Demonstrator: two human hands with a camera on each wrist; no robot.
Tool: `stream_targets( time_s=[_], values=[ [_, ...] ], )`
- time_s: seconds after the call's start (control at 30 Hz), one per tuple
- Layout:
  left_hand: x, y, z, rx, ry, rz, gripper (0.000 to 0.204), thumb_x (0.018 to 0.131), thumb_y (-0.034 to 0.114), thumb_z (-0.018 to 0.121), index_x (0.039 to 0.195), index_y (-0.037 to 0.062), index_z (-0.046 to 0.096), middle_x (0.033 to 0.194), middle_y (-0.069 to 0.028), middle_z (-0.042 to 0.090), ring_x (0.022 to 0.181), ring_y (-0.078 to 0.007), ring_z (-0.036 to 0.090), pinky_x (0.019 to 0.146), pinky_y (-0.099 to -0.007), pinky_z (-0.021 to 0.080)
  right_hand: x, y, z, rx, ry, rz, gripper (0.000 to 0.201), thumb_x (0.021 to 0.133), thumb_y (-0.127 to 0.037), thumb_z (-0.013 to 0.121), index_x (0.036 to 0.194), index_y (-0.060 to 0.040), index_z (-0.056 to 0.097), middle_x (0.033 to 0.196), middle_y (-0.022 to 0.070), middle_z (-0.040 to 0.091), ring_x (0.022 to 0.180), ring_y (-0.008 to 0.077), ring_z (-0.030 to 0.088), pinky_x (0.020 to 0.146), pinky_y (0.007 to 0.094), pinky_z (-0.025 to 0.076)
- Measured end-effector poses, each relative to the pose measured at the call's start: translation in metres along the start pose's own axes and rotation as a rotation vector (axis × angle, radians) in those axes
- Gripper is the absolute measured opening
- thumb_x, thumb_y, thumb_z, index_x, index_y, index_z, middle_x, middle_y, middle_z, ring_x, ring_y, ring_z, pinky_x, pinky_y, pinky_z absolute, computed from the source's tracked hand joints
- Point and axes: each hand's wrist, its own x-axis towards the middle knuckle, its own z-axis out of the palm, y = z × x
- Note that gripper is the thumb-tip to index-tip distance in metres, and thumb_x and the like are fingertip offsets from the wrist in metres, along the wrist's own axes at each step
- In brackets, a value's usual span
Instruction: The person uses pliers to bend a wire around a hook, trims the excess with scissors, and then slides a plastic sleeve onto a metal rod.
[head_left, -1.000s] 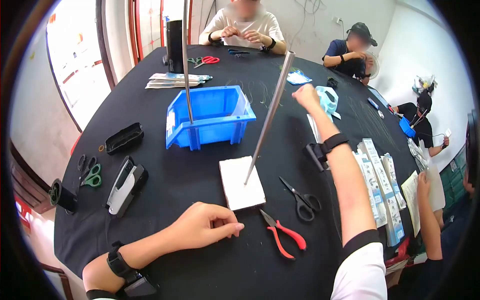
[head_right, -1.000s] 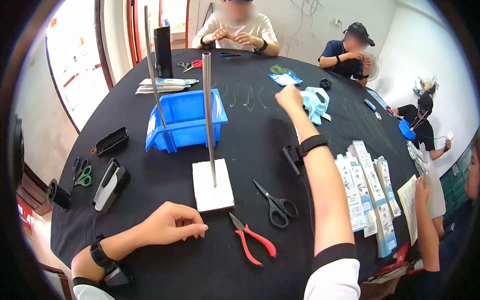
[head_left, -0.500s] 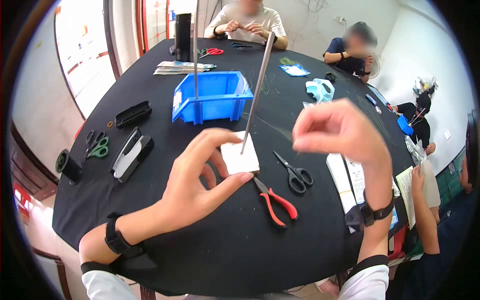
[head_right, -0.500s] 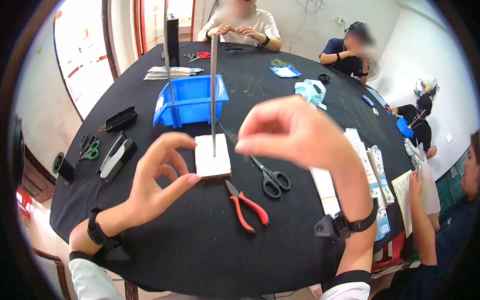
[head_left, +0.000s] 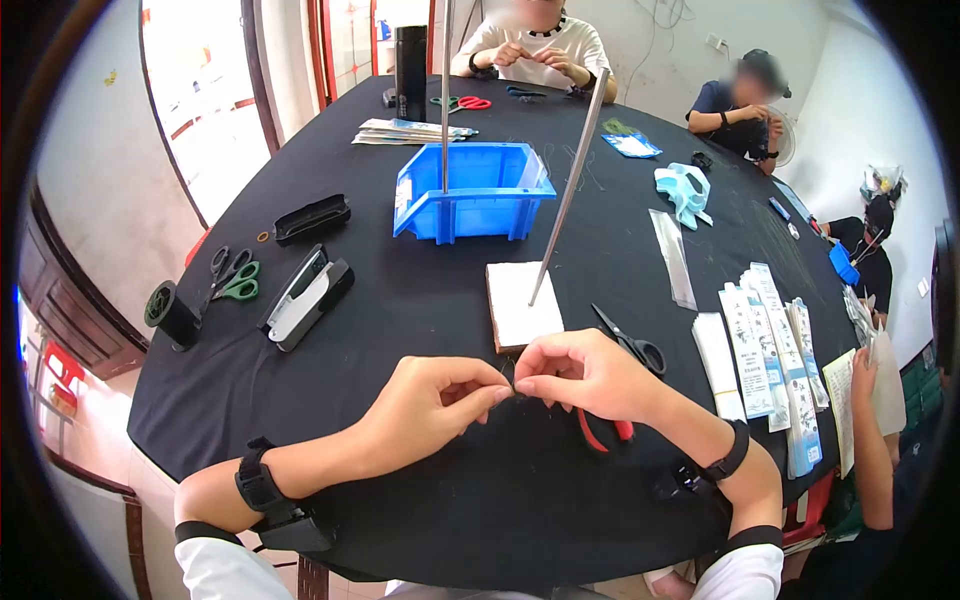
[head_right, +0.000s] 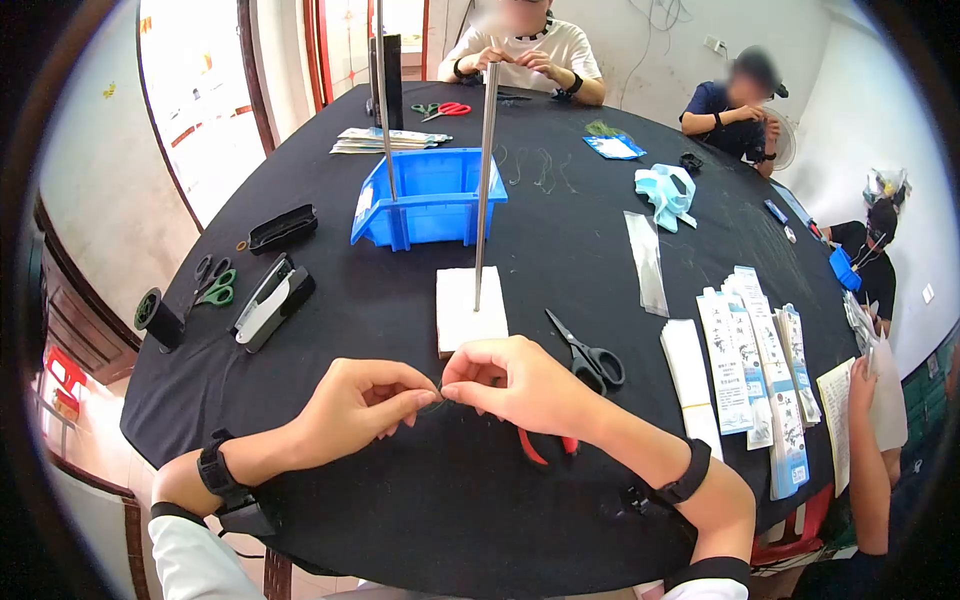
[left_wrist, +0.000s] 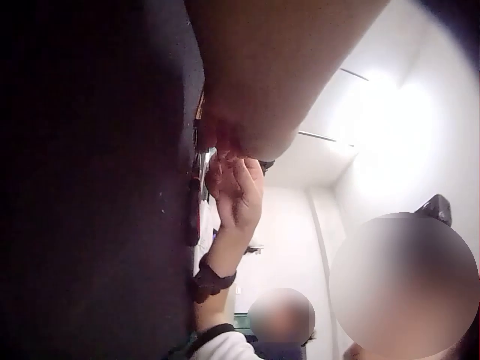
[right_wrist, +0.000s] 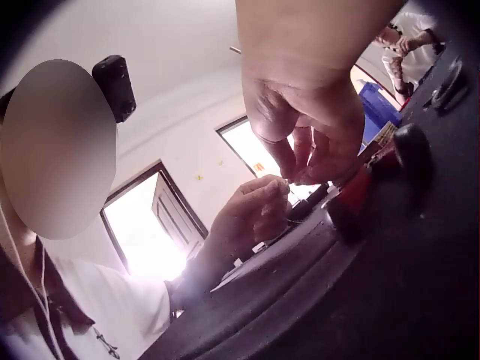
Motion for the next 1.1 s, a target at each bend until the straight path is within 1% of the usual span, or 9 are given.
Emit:
stream_targets(
  time_s=[0.13,0.23,0.33,0.53,0.73,0.83,0.9,1.0,1.1],
  values=[
    [0.004,-0.009,0.004,-0.12,0.042,0.04,0.017,0.09,0.012,0.058,0.094,-0.0029,0.065,0.072,-0.0017,0.06,0.055,-0.0029,0.049,0.048,-0.0174,0.039,-0.001,-0.002,0.002,0.058,0.073,0.008,0.016,0.088,-0.009,0.055,0.097,0.0009,0.063,0.082,0.0063,0.065,0.064,0.009,0.055,0.059,0.0227,0.045],
    [0.002,-0.009,0.005,-0.174,0.066,0.043,0.016,0.09,0.01,0.057,0.094,-0.0032,0.065,0.074,-0.0021,0.061,0.055,-0.003,0.05,0.048,-0.0173,0.039,0.001,0.002,-0.003,0.051,-0.057,0.026,0.018,0.089,-0.01,0.053,0.099,0.0013,0.063,0.083,0.0067,0.065,0.063,0.0087,0.055,0.058,0.0222,0.045],
    [0.001,-0.007,0.004,-0.19,0.113,0.046,0.015,0.089,0.009,0.057,0.094,-0.003,0.064,0.075,-0.0029,0.062,0.054,-0.0028,0.049,0.047,-0.0171,0.038,0.002,0.002,-0.003,0.125,-0.096,0.05,0.019,0.09,-0.012,0.053,0.099,0.0015,0.064,0.082,0.0062,0.066,0.061,0.0073,0.054,0.054,0.0209,0.045],
    [0.002,-0.009,0.003,-0.222,0.117,0.066,0.015,0.089,0.009,0.057,0.093,-0.0034,0.064,0.075,-0.0038,0.063,0.052,-0.0028,0.048,0.046,-0.0171,0.037,0.001,0.003,0.001,0.229,-0.037,0.092,0.021,0.089,-0.013,0.055,0.101,0.0006,0.064,0.082,0.0051,0.066,0.059,0.005,0.054,0.048,0.0181,0.042],
    [0.003,-0.007,0.003,-0.275,0.116,0.061,0.016,0.089,0.009,0.057,0.093,-0.0039,0.064,0.071,-0.0029,0.062,0.051,-0.0032,0.047,0.045,-0.0175,0.037,0.001,0.003,0.001,0.232,-0.076,0.058,0.016,0.088,-0.009,0.057,0.099,0.0002,0.064,0.078,0.0051,0.065,0.058,0.0045,0.054,0.05,0.0174,0.043],
    [0.002,-0.008,0.003,-0.246,0.105,0.06,0.015,0.089,0.009,0.057,0.092,-0.003,0.065,0.07,-0.0026,0.062,0.051,-0.0033,0.047,0.045,-0.018,0.035,-0.001,-0.001,0.001,0.227,-0.031,0.064,0.013,0.087,-0.009,0.058,0.094,-0.0004,0.064,0.077,0.0045,0.065,0.058,0.0047,0.055,0.051,0.0177,0.044],
    [0.001,-0.005,0.003,-0.23,0.125,0.062,0.013,0.087,0.009,0.059,0.088,-0.0017,0.066,0.069,-0.0025,0.062,0.052,-0.0036,0.047,0.045,-0.0194,0.034,-0.003,-0.001,0.002,0.175,0.029,0.0,0.01,0.086,-0.008,0.058,0.091,-0.0005,0.064,0.076,0.0042,0.064,0.059,0.0056,0.056,0.052,0.0181,0.044],
    [0.0,0.0,-0.006,0.229,0.163,0.316,0.009,0.083,0.008,0.062,0.081,0.0026,0.068,0.065,-0.0014,0.06,0.05,-0.0054,0.045,0.045,-0.0214,0.031,-0.006,-0.002,0.003,0.03,0.078,-0.13,0.008,0.084,-0.008,0.059,0.088,-0.0019,0.063,0.073,0.0017,0.063,0.062,0.0056,0.057,0.051,0.0189,0.042],
    [-0.001,0.007,-0.004,0.285,0.242,0.429,0.006,0.075,0.005,0.063,0.075,0.0067,0.069,0.064,-0.0009,0.06,0.052,-0.0095,0.046,0.048,-0.0253,0.033,-0.01,-0.009,0.005,-0.075,0.127,-0.257,0.007,0.081,-0.007,0.06,0.085,-0.0025,0.062,0.071,0.0005,0.061,0.061,0.005,0.057,0.048,0.0192,0.041]
  ],
)
